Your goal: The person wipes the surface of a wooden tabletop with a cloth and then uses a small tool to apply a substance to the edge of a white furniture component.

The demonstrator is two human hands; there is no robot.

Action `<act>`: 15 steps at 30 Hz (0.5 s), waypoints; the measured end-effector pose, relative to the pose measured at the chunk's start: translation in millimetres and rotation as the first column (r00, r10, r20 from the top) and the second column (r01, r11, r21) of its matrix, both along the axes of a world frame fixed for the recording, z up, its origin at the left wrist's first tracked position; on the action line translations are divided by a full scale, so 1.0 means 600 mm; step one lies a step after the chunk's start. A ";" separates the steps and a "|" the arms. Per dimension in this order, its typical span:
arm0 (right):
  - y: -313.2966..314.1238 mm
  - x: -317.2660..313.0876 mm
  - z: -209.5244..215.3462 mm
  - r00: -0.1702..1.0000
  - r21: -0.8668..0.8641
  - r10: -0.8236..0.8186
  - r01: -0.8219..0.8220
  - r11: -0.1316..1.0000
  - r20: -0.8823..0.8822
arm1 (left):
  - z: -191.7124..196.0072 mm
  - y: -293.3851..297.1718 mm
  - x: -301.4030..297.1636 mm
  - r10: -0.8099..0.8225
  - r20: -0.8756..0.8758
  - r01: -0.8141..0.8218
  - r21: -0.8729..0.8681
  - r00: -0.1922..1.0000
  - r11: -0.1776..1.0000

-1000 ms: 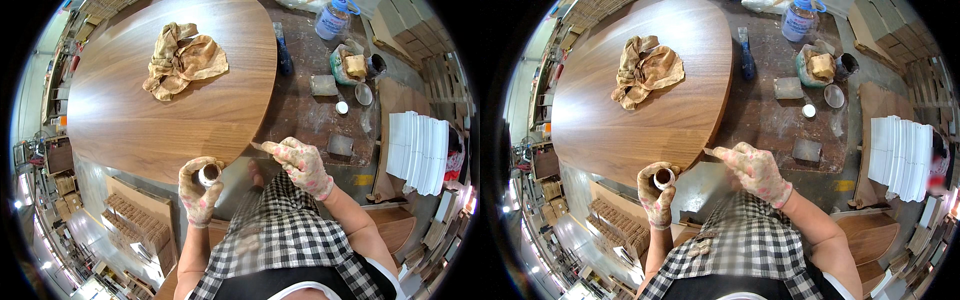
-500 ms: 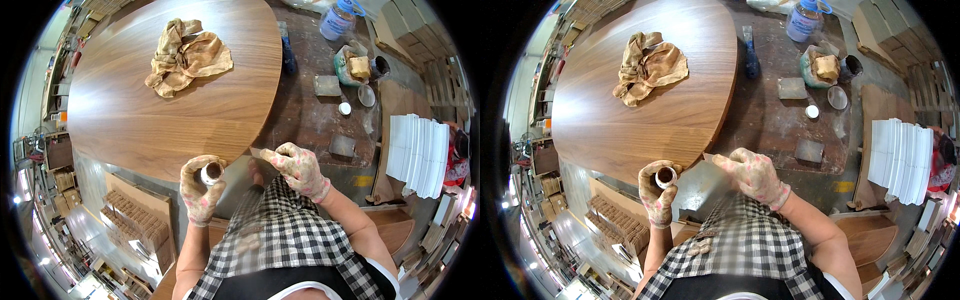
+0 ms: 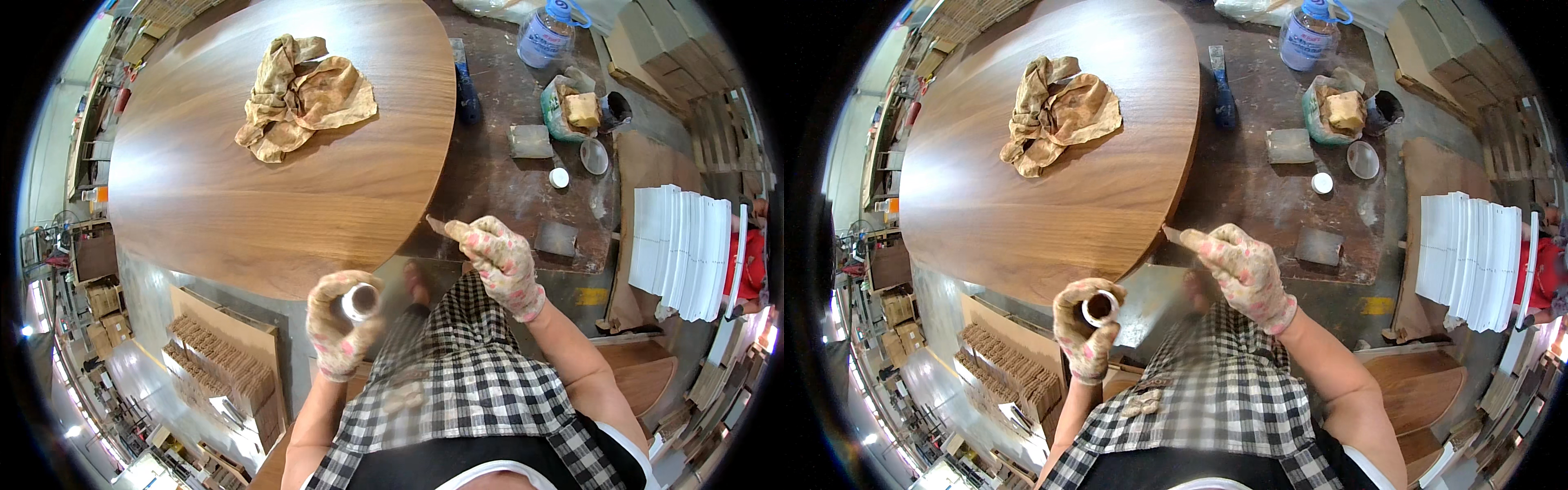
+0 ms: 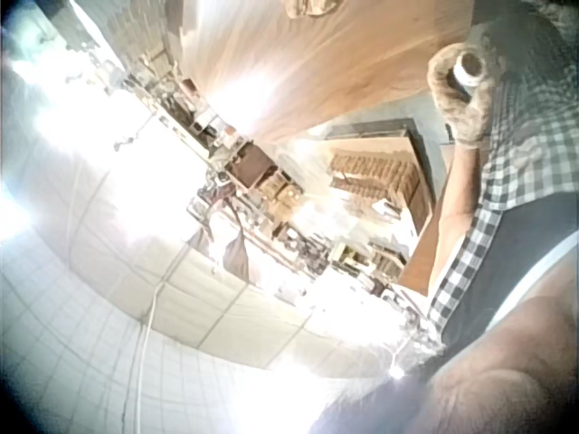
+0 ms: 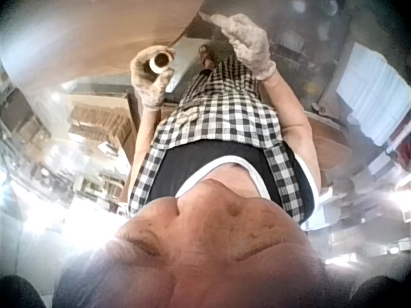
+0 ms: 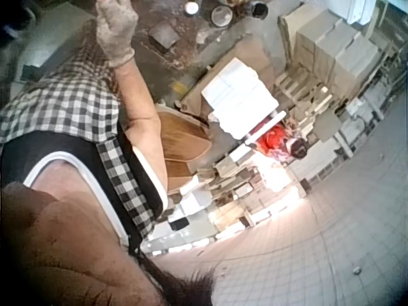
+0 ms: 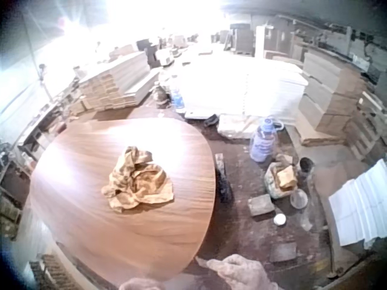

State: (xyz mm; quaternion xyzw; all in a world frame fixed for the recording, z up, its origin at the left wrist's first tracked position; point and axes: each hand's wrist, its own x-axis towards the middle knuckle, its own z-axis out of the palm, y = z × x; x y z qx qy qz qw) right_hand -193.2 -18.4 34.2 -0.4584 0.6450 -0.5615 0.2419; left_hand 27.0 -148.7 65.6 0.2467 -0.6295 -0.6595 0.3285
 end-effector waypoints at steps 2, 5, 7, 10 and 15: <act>-0.006 -0.008 -0.008 0.999 -0.046 -0.008 0.006 0.999 -0.046 | -0.002 0.020 -0.002 -0.024 0.058 0.019 0.072 0.998 0.997; -0.017 -0.008 -0.019 0.998 -0.080 -0.019 0.014 0.997 -0.062 | -0.004 0.040 -0.003 -0.074 0.112 0.059 0.131 0.991 0.990; -0.022 -0.003 -0.025 0.997 -0.114 -0.029 0.020 0.993 -0.075 | -0.004 0.046 -0.001 -0.082 0.156 0.058 0.152 0.984 0.987; -0.017 0.006 -0.026 0.998 -0.039 -0.049 0.048 0.998 -0.028 | -0.006 0.047 0.003 -0.091 0.182 0.068 0.131 0.979 0.989; -0.004 0.017 -0.024 1.000 -0.036 0.020 -0.020 0.999 0.005 | -0.009 0.053 0.004 -0.112 0.136 0.082 0.210 0.984 0.974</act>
